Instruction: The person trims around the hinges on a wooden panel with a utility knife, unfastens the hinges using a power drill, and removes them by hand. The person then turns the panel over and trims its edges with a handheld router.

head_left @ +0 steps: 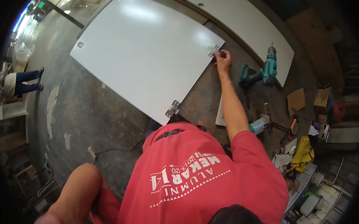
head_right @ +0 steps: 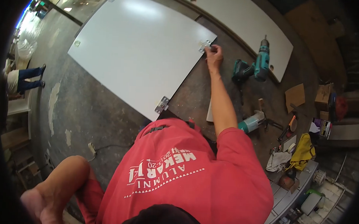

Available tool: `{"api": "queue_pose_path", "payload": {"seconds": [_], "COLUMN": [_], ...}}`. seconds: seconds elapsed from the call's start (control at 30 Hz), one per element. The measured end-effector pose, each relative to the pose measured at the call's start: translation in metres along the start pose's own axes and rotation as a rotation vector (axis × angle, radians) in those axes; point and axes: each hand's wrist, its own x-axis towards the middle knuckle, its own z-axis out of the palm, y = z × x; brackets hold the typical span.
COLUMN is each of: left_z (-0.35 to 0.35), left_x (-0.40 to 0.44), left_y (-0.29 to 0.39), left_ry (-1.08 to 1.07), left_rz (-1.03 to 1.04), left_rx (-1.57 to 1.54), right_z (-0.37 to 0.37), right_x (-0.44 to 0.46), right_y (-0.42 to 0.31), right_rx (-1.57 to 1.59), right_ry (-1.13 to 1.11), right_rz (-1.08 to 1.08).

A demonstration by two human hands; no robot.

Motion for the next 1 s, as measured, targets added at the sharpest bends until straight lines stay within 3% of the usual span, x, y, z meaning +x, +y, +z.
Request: {"api": "queue_pose_path", "payload": {"seconds": [0.07, 0.1, 0.17, 0.27, 0.33, 0.4, 0.47, 0.5, 0.57, 0.7, 0.8, 0.87, 0.9, 0.97, 1.0], "left_z": [0.039, 0.032, -0.005, 0.069, 0.106, 0.135, 0.147, 0.149, 0.152, 0.158, 0.158, 0.157, 0.155, 0.15, 0.152], "left_x": [-0.007, -0.03, -0.098, -0.17, -0.251, -0.331, -0.349, -0.347, -0.341, -0.343, -0.35, -0.36, -0.358, -0.35, -0.352], "left_y": [0.0, 0.0, -0.002, 0.029, 0.046, 0.082, 0.106, 0.112, 0.12, 0.134, 0.142, 0.147, 0.147, 0.148, 0.151], "left_ry": [0.502, 0.473, -0.197, -0.282, -0.694, -0.935, -0.962, -0.955, -0.944, -0.888, -0.692, -0.579, -0.559, -0.223, -0.203], "left_rz": [-0.155, -0.16, -0.153, -1.501, -1.884, -1.944, -2.008, -2.02, -2.141, -2.119, -2.069, -2.081, -2.086, -2.406, -2.404], "left_rx": [0.271, 0.281, 0.718, 0.014, -0.297, -0.386, -0.502, -0.501, -0.628, -0.579, -0.54, -0.605, -0.601, -1.073, -1.071], "right_z": [0.0, -0.003, -0.015, -0.028, -0.026, -0.021, -0.017, -0.017, -0.012, -0.014, -0.02, -0.023, -0.022, -0.019, -0.016], "right_x": [0.005, -0.013, -0.063, -0.14, -0.197, -0.232, -0.249, -0.251, -0.251, -0.252, -0.253, -0.254, -0.254, -0.255, -0.256], "right_y": [0.019, 0.005, -0.03, -0.05, -0.077, -0.097, -0.105, -0.102, -0.097, -0.095, -0.099, -0.106, -0.105, -0.103, -0.103], "right_rx": [-0.215, -0.205, -0.191, -0.153, -0.164, -0.178, -0.328, -0.33, -0.449, -0.478, -0.545, -0.217, -0.223, 0.344, 0.334], "right_ry": [0.331, 0.351, 0.359, -0.004, -0.244, -0.385, -0.649, -0.661, -0.793, -0.837, -0.754, -0.858, -0.87, -0.935, -0.946], "right_rz": [-0.253, -0.259, -0.244, -0.317, -0.358, -0.376, -0.69, -0.689, -0.979, -1.003, -0.883, -0.372, -0.382, 0.44, 0.435]}}
